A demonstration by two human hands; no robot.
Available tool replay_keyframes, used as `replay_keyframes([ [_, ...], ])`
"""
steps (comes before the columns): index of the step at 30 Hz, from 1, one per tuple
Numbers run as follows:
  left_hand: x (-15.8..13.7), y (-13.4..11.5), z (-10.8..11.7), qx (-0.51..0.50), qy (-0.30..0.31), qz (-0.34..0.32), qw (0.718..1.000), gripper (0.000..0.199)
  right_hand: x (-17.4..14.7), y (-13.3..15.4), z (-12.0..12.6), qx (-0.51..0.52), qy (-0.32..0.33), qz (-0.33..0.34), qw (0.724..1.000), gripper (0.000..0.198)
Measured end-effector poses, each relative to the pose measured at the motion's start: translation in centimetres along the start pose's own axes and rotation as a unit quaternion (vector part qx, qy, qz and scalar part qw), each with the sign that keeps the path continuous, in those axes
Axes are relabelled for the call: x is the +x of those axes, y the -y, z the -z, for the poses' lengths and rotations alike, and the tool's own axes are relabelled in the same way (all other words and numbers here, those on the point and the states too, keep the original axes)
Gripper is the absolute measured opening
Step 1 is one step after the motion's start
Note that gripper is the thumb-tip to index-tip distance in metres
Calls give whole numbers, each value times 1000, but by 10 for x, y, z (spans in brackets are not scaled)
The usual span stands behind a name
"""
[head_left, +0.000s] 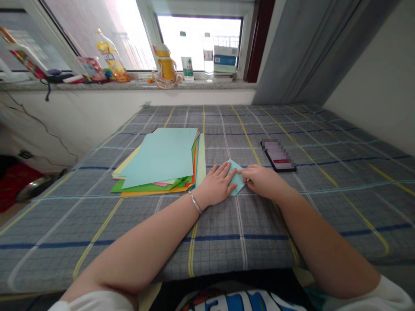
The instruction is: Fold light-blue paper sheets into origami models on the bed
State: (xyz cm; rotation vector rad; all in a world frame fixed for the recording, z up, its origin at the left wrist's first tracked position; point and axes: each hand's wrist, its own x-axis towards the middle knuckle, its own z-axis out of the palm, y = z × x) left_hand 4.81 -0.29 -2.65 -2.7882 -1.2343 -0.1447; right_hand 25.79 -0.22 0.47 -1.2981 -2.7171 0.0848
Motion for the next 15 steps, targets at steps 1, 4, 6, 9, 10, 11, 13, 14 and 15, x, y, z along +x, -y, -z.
replay_keyframes([
  [1, 0, 0, 1, 0, 5, 0, 1000, 58, 0, 0, 0, -1, 0, -1, 1000, 17],
  [4, 0, -2, 2, 1, 15, 2, 1000, 59, 0, 2, 2, -7, 2, -5, 1000, 17],
  [6, 0, -2, 1, 4, 13, 3, 1000, 58, -1, 4, 3, -13, 3, -23, 1000, 17],
  [9, 1, -2, -1, 10, 6, 1, 1000, 58, -2, 9, 5, -22, 5, -72, 997, 14],
  [10, 1, -2, -1, 11, 5, 1, 1000, 58, -2, 11, 6, -25, 8, -88, 996, 13],
  [11, 1, -2, -1, 11, 6, 1, 1000, 58, -1, 13, 6, -29, 13, -102, 994, 12],
  [13, 2, -2, -1, 9, 11, 2, 1000, 58, 0, 17, 7, -43, 22, -123, 991, 12],
  [14, 2, -3, -1, 7, 14, 3, 1000, 58, 1, 20, 8, -54, 24, -130, 990, 13],
  [15, 2, -3, 0, 6, 17, 4, 1000, 58, 1, 22, 8, -65, 26, -134, 989, 15],
])
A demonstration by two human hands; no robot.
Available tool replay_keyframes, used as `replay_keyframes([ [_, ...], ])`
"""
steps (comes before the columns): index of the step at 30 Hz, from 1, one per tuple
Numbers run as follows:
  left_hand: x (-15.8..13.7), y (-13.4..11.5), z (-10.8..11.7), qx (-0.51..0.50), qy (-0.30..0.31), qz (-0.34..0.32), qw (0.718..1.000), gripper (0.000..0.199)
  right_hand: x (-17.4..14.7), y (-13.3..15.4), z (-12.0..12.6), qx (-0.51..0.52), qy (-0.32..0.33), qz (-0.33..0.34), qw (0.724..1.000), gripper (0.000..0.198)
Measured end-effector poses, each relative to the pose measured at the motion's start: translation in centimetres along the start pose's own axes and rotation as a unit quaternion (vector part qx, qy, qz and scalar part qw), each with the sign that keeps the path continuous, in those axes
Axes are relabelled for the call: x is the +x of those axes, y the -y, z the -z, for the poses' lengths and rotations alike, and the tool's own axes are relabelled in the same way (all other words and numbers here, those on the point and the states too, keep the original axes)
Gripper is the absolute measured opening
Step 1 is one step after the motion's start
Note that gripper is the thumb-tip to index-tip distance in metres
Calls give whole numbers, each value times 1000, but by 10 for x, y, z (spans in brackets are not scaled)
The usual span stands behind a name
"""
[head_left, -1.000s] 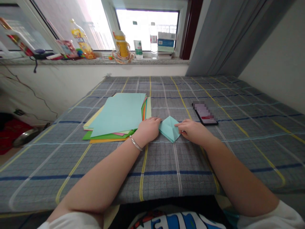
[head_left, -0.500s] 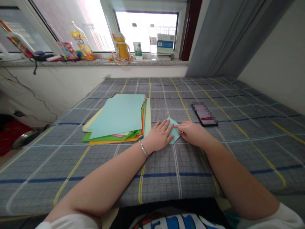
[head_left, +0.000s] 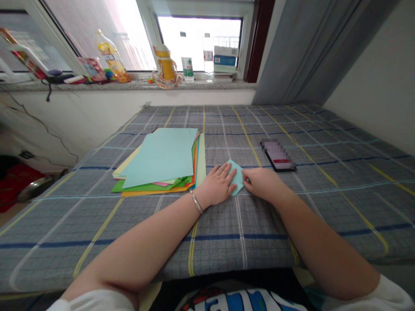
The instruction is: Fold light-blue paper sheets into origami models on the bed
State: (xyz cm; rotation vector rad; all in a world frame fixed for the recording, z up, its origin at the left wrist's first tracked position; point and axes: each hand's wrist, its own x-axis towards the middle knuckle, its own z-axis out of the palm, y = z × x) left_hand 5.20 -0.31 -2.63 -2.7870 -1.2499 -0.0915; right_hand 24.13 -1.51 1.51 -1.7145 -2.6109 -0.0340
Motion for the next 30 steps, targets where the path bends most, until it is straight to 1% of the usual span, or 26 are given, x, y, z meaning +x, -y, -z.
replay_keyframes([
  [2, 1, 0, 2, -2, 1, 1, 1000, 59, 0, 4, 1, -21, 4, -4, 1000, 20],
  [5, 2, 0, 4, 2, -14, 5, 1000, 61, -1, 8, 2, -33, 19, -15, 999, 24],
  [8, 4, 1, 5, 6, -36, 6, 999, 59, -3, 7, 2, -24, 29, -21, 999, 21],
  [11, 7, 1, 6, 10, -43, 8, 999, 56, -2, 5, 1, -17, 23, -12, 1000, 18],
  [15, 12, 2, 7, -2, -30, 19, 999, 54, 0, 4, -1, -9, 17, 0, 1000, 18],
  [20, 16, 3, 9, -30, -3, 32, 999, 58, 5, 2, -6, 2, 11, -1, 1000, 21],
  [23, 18, 4, 6, -44, -11, 41, 998, 63, 10, -3, -12, 20, -1, 13, 1000, 27],
  [26, 18, 4, 1, -57, -21, 44, 997, 65, 19, -9, -21, 38, -22, 40, 998, 36],
  [30, 20, 5, -3, -75, -8, 37, 996, 71, 32, -16, -34, 35, -35, 63, 997, 46],
])
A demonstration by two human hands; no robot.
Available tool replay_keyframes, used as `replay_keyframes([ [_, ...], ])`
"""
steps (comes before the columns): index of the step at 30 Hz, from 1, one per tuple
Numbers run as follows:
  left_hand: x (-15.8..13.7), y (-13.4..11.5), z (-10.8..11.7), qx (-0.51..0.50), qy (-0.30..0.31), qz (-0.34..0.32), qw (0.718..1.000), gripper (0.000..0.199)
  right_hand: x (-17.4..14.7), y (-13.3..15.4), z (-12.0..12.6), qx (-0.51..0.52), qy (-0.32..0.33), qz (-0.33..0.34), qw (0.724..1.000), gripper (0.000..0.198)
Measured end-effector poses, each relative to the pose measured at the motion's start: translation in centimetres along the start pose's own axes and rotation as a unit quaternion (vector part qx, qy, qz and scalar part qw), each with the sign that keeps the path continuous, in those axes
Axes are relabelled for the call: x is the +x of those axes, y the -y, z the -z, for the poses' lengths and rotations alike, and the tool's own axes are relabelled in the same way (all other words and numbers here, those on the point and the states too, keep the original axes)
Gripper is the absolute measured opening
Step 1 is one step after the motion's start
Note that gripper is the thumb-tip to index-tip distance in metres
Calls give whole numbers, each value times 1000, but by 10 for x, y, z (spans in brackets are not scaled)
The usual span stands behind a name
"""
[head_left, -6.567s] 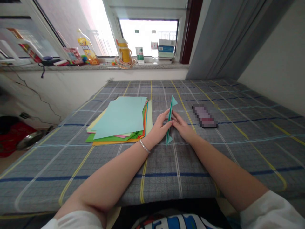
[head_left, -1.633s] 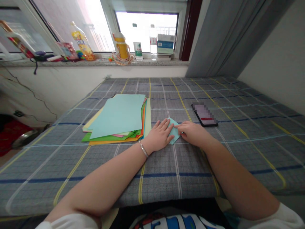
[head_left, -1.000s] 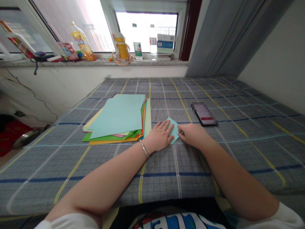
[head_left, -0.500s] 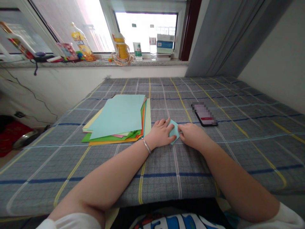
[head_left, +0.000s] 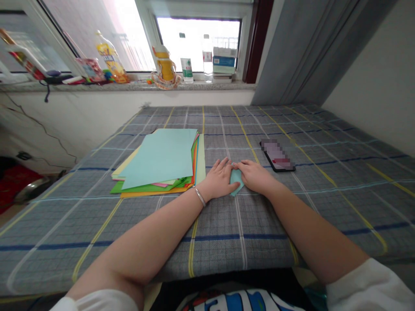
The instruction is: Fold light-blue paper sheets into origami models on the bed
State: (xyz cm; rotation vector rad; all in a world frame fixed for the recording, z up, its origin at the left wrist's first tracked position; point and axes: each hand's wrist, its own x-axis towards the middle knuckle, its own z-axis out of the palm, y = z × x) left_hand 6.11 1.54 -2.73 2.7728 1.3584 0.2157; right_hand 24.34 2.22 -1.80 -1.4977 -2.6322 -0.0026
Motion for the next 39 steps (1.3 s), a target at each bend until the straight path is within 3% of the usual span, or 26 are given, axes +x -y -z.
replay_keyframes([
  [7, 1, -1, -1, -21, 5, 21, 1000, 75, 2, -2, -6, -15, 26, 34, 999, 53],
  [20, 1, 1, -3, 21, 24, 19, 999, 67, -24, 18, 16, -99, 89, -10, 991, 58],
  [30, -24, 3, 10, 77, 46, 19, 996, 62, -33, 20, 24, -102, 125, -44, 986, 57],
  [39, -46, 8, 16, 123, 11, 20, 992, 61, -37, 18, 26, -96, 125, -53, 986, 55],
])
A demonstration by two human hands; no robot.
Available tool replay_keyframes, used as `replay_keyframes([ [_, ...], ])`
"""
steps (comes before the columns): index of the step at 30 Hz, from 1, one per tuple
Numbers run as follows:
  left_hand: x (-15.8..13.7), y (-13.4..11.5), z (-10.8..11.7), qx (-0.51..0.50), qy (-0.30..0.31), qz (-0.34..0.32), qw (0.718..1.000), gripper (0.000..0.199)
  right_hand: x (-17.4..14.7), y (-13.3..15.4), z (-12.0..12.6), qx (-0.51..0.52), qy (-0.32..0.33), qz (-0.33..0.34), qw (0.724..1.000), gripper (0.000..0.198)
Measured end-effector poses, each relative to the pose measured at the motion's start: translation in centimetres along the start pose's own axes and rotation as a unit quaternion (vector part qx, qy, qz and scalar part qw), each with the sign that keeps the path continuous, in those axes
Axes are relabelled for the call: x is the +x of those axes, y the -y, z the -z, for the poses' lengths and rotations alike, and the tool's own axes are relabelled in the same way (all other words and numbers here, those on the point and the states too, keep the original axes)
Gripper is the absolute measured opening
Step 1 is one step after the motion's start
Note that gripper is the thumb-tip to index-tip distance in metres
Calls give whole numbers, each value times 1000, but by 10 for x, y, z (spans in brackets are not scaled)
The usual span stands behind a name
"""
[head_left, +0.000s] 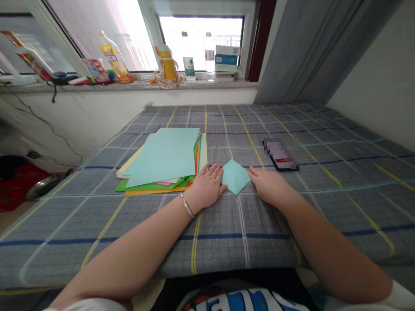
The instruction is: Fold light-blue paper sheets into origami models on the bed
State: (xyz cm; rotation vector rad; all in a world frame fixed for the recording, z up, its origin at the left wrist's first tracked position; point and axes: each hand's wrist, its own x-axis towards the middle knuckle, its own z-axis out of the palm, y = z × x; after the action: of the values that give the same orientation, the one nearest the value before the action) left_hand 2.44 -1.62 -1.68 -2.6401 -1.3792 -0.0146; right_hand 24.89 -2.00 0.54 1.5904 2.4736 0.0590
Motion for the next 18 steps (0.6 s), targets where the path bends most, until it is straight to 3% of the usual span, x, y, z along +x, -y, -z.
replay_keyframes([
  [11, -10, 17, 29, 7, -9, -1, 1000, 33, -6, -2, 10, -30, -10, -10, 999, 44],
  [18, -4, 28, 32, -21, -28, 0, 999, 32, -3, -12, 9, 7, -22, -52, 998, 37],
])
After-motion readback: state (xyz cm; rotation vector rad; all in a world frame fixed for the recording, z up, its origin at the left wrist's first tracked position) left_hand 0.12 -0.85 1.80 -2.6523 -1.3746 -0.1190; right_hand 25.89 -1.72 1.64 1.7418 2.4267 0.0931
